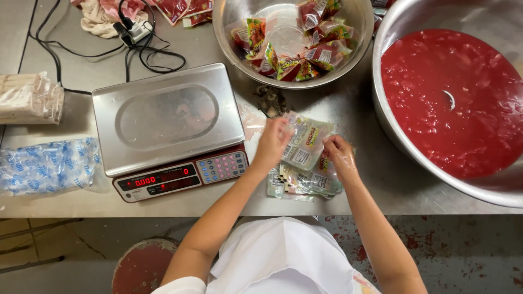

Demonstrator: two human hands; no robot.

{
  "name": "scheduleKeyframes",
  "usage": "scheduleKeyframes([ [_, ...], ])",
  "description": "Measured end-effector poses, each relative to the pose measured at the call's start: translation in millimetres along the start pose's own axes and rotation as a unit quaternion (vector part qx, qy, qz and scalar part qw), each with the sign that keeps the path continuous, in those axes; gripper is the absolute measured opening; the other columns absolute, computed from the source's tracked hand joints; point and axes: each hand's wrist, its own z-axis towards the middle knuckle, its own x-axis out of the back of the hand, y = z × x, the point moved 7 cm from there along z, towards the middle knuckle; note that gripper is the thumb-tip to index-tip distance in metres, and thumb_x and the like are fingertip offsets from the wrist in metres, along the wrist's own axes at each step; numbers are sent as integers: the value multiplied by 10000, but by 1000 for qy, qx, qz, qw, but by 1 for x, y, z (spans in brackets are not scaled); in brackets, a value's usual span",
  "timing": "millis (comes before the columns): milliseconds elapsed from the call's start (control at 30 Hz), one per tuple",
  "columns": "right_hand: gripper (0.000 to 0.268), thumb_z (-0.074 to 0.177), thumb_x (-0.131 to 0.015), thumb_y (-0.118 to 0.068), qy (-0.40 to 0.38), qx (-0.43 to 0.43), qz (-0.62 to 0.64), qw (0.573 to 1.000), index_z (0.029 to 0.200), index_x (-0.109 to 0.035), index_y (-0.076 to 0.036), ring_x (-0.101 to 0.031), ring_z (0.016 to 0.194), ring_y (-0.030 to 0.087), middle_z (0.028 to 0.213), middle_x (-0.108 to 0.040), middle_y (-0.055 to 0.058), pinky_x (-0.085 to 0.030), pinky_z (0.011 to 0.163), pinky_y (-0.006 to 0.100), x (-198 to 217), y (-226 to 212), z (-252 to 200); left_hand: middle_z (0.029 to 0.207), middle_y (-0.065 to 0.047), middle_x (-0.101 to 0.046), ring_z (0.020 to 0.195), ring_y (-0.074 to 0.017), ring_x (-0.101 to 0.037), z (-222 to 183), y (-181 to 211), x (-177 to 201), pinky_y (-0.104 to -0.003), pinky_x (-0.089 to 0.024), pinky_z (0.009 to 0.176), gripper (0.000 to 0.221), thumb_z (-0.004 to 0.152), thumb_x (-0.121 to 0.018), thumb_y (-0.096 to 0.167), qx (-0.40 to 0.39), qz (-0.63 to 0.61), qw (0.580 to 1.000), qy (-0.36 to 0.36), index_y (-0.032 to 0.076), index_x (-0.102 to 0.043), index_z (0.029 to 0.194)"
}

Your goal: The person fills small plastic bags with a red liquid from a large metal bowl using a ladle, weighs the bags on a digital scale, and places them into another metal bowl.

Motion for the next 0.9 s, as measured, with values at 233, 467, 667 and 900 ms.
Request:
scheduleKeyframes([
  [233,186,926,-677,-173,1,-26,113,993,759,-620,-111,-509,534,60,630,-495,-32,-354,470,168,-26,-14,-4,919,-41,-604,806,-256,-693,-18,-19,-80,-364,-573,726,370,851,-718,402,38,-3,994,-98,176,-548,1090],
  [467,181,871,-763,-202,-27,-60,176,982,771,-637,-117,-542,606,52,680,-548,-38,-442,549,154,-39,-62,-25,959,-80,-684,933,-288,-697,-4,-29,-65,-401,-568,829,239,852,-631,230,139,-29,975,-171,190,-621,1087],
  [667,200,857,-772,-209,-6,67,-7,998,815,-642,-64,-594,728,145,831,-639,84,-510,671,280,-19,-116,-9,1089,-106,-701,1050,-285,-677,24,7,-55,-406,-555,890,484,858,-659,558,224,-98,959,-142,225,-604,1206],
  [900,155,814,-682,-243,-36,140,-218,965,752,-599,-128,-652,812,187,936,-701,4,-515,747,307,26,-166,31,846,-152,-576,789,-282,-548,72,63,-39,-361,-471,724,378,929,-503,103,78,-107,990,-37,128,-613,1290],
])
